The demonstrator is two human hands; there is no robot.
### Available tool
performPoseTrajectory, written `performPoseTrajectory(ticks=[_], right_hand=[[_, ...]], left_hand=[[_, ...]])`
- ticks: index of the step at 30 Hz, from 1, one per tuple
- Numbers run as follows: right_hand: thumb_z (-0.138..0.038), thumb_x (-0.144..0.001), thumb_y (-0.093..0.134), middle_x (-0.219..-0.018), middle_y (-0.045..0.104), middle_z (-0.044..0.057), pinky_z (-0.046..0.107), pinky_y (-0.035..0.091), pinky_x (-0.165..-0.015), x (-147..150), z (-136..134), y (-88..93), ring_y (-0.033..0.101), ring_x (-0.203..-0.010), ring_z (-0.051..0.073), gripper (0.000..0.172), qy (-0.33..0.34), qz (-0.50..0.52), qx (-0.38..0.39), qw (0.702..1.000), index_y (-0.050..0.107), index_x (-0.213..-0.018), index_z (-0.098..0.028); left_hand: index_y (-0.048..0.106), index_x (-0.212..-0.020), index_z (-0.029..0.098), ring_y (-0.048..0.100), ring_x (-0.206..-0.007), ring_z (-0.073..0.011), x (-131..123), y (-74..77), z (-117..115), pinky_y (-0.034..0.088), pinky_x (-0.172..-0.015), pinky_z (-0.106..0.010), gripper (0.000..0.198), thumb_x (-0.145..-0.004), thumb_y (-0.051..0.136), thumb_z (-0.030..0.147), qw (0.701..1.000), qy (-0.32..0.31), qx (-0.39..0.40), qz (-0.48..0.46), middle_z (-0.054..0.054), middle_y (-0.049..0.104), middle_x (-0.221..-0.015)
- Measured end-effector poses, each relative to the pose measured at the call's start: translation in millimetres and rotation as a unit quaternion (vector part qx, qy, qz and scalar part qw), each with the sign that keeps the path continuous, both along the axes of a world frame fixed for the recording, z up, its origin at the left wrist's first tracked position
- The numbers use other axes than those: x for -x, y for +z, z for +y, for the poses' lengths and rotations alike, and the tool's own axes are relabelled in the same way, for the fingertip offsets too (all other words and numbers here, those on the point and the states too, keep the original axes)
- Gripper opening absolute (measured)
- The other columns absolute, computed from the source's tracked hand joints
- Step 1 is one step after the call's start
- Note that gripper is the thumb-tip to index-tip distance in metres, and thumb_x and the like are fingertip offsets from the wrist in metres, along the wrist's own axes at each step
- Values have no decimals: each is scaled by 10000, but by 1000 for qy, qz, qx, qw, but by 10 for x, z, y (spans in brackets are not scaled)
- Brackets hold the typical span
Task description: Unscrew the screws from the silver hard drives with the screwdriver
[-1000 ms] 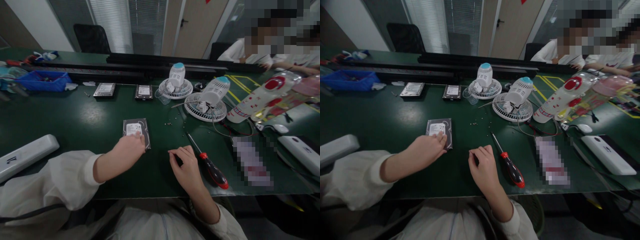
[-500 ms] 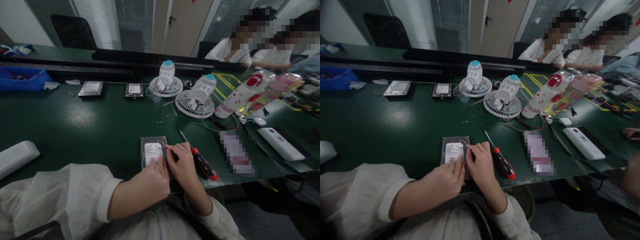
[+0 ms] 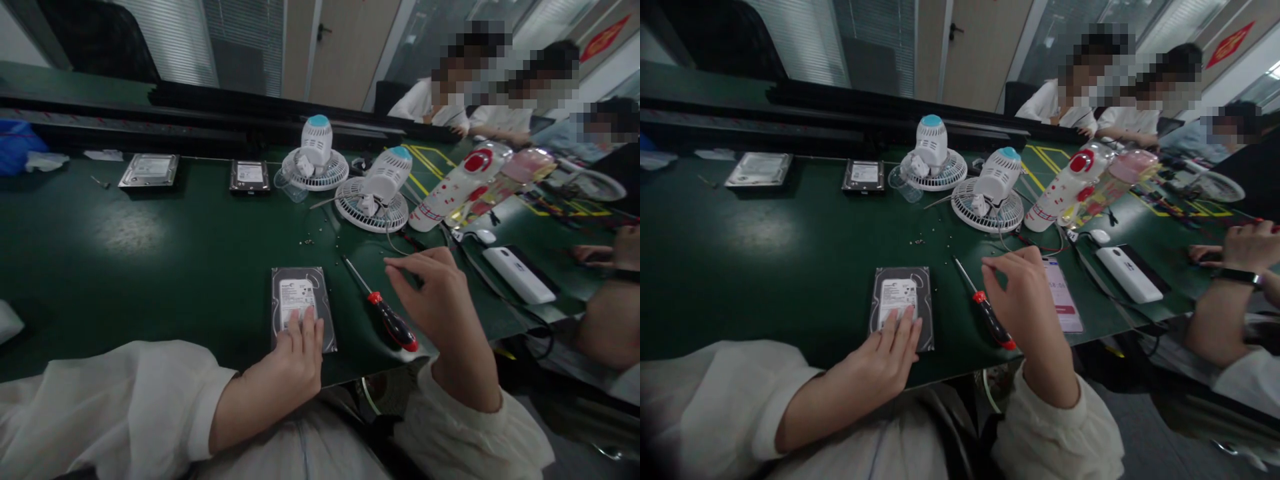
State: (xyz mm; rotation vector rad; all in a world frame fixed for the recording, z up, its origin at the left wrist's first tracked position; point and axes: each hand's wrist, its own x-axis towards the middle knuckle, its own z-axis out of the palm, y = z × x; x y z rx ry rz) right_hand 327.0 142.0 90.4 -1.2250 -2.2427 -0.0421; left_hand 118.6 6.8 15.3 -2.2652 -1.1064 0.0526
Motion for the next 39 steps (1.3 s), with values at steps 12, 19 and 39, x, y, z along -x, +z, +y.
performPoseTrajectory(ticks=[12,19,39], right_hand=[[-140,-790,611,-841,777,76,389,492,-825,497,1048,-361,628,-814,213,208,76,-81,138,984,799,-875,-167],[-161,-825,603,-857,771,100,458,480,-880,490,1100,-517,583,-920,264,196,53,-76,127,988,797,-850,-149],[-174,-844,594,-880,753,128,509,451,-947,590,1259,-713,599,-945,284,201,39,-57,113,991,791,-840,-133]], left_hand=[[647,-1256,-35,727,-1021,-392,-31,22,13,572,-610,-331,421,-959,531,240,1000,6,-19,-15,-347,634,-1221],[646,-1250,-51,730,-1006,-398,-32,-22,27,575,-612,-343,436,-964,529,256,999,1,-34,-19,-346,643,-1208],[635,-1256,-60,727,-1014,-397,-42,-3,32,567,-634,-354,453,-963,522,268,999,7,-35,-24,-345,640,-1210]])
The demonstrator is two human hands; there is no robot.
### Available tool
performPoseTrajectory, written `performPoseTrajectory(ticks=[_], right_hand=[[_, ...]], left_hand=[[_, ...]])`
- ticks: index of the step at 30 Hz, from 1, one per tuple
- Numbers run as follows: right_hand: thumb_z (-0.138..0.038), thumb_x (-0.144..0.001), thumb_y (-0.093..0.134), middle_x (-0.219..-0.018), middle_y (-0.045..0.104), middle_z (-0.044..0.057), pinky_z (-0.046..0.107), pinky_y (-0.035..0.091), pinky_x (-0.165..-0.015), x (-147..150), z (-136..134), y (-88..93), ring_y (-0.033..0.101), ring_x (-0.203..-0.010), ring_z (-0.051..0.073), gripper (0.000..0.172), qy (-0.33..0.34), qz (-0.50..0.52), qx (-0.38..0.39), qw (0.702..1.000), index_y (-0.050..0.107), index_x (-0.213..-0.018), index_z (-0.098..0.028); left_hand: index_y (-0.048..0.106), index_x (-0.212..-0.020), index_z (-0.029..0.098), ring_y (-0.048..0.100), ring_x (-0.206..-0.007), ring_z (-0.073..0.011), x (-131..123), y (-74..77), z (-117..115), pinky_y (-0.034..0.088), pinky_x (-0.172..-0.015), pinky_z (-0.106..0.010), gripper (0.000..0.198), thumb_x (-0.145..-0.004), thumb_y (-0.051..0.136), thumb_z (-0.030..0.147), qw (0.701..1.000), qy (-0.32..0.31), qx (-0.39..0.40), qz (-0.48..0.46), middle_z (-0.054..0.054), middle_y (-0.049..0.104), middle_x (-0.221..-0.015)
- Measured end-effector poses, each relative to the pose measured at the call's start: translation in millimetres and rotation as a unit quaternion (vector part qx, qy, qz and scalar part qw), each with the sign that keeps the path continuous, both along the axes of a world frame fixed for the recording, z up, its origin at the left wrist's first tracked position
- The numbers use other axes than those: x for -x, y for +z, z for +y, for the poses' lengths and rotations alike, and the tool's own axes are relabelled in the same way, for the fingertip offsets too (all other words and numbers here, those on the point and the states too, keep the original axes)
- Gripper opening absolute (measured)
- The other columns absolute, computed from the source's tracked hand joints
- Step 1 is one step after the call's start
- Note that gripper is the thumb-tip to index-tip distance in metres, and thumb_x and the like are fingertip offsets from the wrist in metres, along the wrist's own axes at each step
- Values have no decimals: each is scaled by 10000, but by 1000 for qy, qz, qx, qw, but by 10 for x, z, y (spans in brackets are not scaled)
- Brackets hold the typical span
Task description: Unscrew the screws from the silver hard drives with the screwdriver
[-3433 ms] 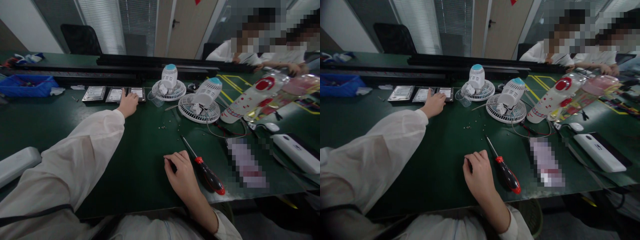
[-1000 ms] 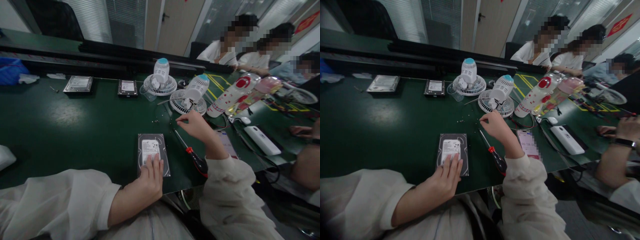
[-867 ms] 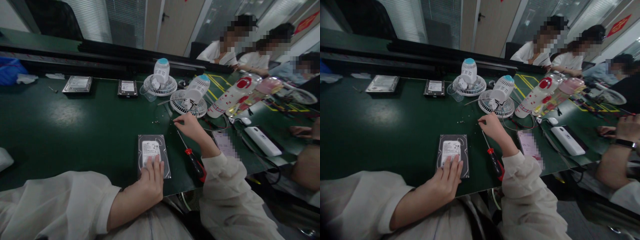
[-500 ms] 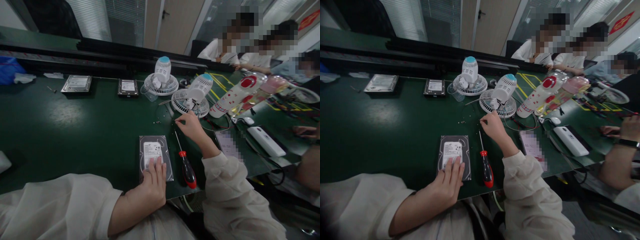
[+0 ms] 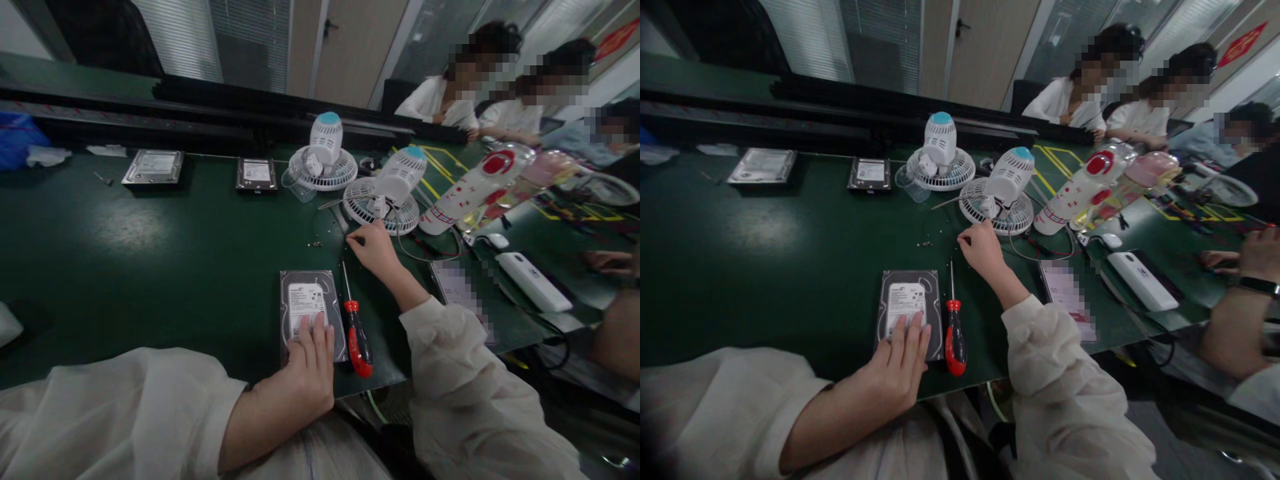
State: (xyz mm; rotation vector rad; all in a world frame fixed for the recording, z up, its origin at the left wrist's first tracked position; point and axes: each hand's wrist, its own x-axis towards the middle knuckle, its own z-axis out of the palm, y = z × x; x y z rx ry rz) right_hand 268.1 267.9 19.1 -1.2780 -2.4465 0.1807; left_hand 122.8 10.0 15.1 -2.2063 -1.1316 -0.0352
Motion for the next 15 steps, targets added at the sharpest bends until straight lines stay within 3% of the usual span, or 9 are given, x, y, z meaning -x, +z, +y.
performPoseTrajectory(ticks=[10,13,15], right_hand=[[-124,-772,599,-776,708,118,526,417,-976,36,-21,21,566,-977,306,178,-11,86,50,995,727,-655,-164],[-137,-741,625,-750,692,107,507,408,-979,33,-54,73,563,-972,292,149,-21,148,92,985,703,-618,-167],[-213,-747,651,-762,694,91,455,447,-906,20,-106,131,578,-893,249,110,-25,201,142,969,714,-672,-165]], left_hand=[[632,-1258,-59,735,-1003,-378,7,23,-6,561,-640,-350,440,-965,511,246,1000,-3,-1,8,-342,643,-1207],[634,-1257,-56,738,-995,-374,12,22,6,558,-636,-349,439,-961,525,250,1000,-3,3,11,-341,646,-1202],[637,-1254,-56,742,-981,-371,15,17,8,558,-634,-351,443,-961,526,257,1000,-4,2,10,-340,649,-1198]])
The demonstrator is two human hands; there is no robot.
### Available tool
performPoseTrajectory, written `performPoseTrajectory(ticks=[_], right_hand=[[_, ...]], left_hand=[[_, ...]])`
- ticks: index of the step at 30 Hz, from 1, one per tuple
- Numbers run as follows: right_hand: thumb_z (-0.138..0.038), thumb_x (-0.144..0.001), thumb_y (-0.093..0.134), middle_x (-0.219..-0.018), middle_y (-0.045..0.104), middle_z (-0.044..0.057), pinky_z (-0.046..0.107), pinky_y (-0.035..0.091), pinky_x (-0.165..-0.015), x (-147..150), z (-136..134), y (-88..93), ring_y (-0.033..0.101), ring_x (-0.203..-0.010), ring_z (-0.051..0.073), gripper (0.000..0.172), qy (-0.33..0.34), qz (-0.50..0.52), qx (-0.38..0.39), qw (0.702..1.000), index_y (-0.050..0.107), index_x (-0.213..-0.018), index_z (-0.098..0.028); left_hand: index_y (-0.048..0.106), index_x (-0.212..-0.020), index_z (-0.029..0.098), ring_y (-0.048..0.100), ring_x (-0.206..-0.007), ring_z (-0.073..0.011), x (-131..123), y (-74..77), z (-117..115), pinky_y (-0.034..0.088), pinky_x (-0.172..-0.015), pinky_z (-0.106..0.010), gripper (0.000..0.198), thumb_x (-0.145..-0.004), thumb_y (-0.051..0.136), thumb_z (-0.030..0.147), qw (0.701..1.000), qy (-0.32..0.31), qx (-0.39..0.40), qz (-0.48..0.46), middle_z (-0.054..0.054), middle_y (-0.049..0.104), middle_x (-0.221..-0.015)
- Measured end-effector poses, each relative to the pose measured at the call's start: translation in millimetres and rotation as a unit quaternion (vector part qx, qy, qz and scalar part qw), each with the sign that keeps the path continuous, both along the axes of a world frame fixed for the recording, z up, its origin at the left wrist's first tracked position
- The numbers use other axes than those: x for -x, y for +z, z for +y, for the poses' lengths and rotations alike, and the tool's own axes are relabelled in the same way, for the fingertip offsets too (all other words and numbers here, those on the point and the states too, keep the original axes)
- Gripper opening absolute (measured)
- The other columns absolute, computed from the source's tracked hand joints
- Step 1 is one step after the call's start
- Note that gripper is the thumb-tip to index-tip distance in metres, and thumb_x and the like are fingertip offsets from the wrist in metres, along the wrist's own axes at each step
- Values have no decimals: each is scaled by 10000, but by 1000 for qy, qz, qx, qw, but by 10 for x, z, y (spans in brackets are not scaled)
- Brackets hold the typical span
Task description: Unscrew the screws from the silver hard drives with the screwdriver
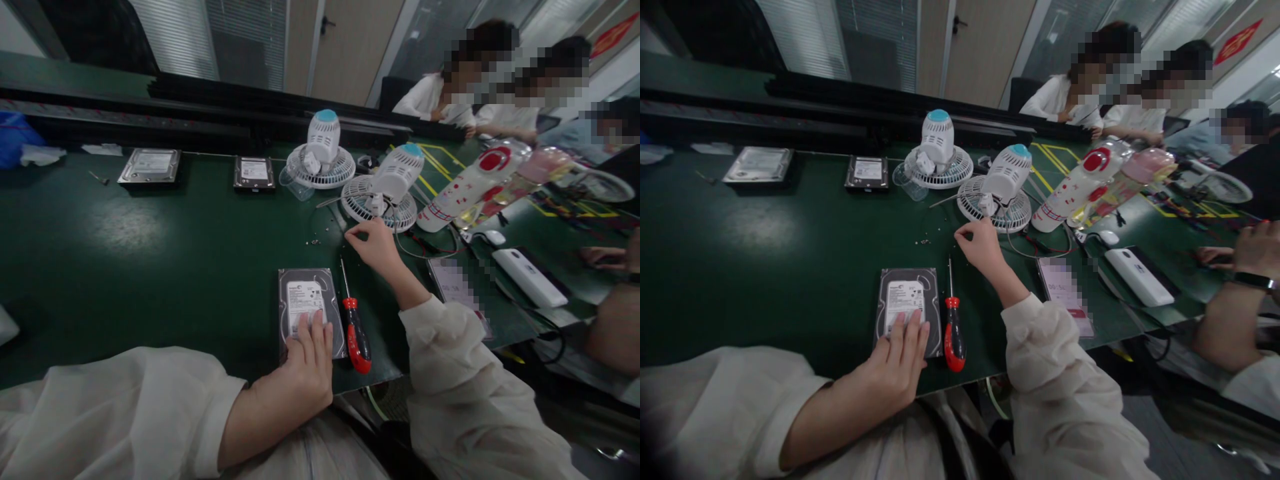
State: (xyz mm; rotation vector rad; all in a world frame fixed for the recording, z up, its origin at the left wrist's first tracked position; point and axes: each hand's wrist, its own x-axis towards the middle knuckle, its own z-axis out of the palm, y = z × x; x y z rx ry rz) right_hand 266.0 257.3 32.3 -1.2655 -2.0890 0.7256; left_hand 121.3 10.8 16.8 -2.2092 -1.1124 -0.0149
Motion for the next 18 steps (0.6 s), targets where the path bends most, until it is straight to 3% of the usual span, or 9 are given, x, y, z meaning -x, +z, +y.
performPoseTrajectory(ticks=[4,9,14,18], right_hand=[[-446,-766,635,-834,702,62,307,461,-670,-28,-188,130,569,-710,136,289,40,114,142,982,713,-817,-173],[-483,-644,748,-756,684,40,248,434,-595,3,-360,167,555,-664,95,328,103,161,282,940,706,-725,-167],[-396,-615,812,-724,710,27,218,366,-540,59,-372,101,530,-602,67,269,121,134,319,931,736,-702,-153],[-348,-630,816,-711,732,31,249,463,-658,80,-392,72,609,-666,101,226,138,95,315,934,753,-704,-144]], left_hand=[[631,-1258,-67,738,-991,-377,4,-19,-12,557,-644,-354,466,-959,525,275,1000,-2,-10,1,-345,648,-1204],[599,-1292,-81,718,-1036,-399,0,-38,-33,553,-656,-359,500,-964,529,289,1000,2,4,8,-355,630,-1233],[579,-1306,-96,708,-1049,-419,-8,-73,-44,541,-644,-364,525,-960,540,297,1000,5,3,6,-367,617,-1246],[597,-1289,-90,719,-1024,-409,-1,-61,-36,540,-635,-359,512,-957,549,298,1000,2,-6,3,-357,634,-1226]])
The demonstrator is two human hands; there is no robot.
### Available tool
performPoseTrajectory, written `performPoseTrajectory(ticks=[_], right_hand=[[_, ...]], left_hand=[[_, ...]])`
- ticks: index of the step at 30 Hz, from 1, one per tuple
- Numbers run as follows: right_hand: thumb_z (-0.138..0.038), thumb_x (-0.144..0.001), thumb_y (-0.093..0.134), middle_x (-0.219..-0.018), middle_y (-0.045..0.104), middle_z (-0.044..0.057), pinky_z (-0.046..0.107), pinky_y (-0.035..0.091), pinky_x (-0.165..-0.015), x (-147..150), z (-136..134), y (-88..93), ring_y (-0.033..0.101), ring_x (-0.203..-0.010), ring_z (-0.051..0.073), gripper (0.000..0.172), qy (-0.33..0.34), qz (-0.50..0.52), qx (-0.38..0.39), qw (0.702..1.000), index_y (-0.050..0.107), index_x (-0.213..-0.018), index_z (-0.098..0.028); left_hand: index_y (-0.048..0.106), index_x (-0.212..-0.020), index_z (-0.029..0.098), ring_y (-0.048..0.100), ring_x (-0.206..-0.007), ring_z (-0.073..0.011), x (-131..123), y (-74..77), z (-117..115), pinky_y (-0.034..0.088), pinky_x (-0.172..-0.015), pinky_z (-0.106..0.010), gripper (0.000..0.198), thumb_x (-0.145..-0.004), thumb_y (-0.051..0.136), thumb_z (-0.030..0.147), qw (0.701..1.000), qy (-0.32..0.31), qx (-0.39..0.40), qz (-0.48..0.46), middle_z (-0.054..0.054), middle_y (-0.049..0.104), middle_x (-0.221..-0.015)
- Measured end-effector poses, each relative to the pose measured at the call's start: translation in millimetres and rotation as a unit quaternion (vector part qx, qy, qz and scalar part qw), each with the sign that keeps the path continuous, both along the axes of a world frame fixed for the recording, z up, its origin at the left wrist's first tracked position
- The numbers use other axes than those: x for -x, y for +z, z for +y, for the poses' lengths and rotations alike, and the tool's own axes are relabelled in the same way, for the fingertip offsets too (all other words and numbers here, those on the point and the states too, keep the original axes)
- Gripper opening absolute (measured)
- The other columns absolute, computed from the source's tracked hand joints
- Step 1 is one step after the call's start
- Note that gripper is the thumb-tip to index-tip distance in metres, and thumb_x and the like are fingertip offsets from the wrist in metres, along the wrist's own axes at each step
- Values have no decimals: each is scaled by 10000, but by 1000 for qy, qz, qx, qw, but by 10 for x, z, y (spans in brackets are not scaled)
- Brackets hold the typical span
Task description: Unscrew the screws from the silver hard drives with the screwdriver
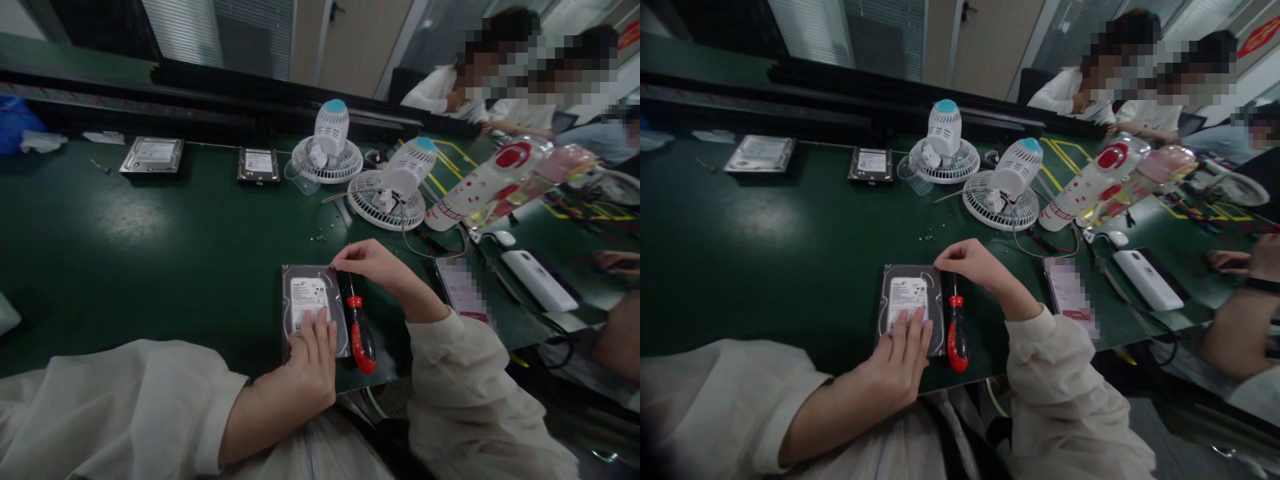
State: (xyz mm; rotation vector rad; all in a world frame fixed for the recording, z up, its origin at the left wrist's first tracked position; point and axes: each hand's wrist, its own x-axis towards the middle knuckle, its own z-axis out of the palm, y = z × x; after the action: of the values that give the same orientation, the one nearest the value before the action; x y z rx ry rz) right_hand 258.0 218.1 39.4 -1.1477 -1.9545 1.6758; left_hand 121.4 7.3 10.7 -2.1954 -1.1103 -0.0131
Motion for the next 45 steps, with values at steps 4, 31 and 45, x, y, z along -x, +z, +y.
performPoseTrajectory(ticks=[4,31,45], right_hand=[[-314,-663,792,-704,736,30,264,473,-693,-1,-9,-11,614,-672,110,190,12,-28,-35,999,767,-728,-137],[-276,-737,697,-675,667,19,246,393,-584,8,-9,10,513,-604,85,144,62,-90,-161,981,726,-733,-135],[-289,-741,658,-636,647,15,241,392,-561,42,-2,-16,508,-574,86,162,40,-100,-142,984,697,-721,-134]], left_hand=[[601,-1293,-79,720,-1028,-401,6,47,10,542,-628,-345,501,-966,541,296,1000,0,14,5,-347,632,-1238],[602,-1293,-71,727,-1017,-386,9,48,16,543,-634,-341,485,-975,522,286,1000,0,7,19,-334,651,-1213],[603,-1293,-71,731,-1010,-378,11,65,21,546,-622,-329,480,-979,519,283,1000,0,8,17,-325,660,-1208]])
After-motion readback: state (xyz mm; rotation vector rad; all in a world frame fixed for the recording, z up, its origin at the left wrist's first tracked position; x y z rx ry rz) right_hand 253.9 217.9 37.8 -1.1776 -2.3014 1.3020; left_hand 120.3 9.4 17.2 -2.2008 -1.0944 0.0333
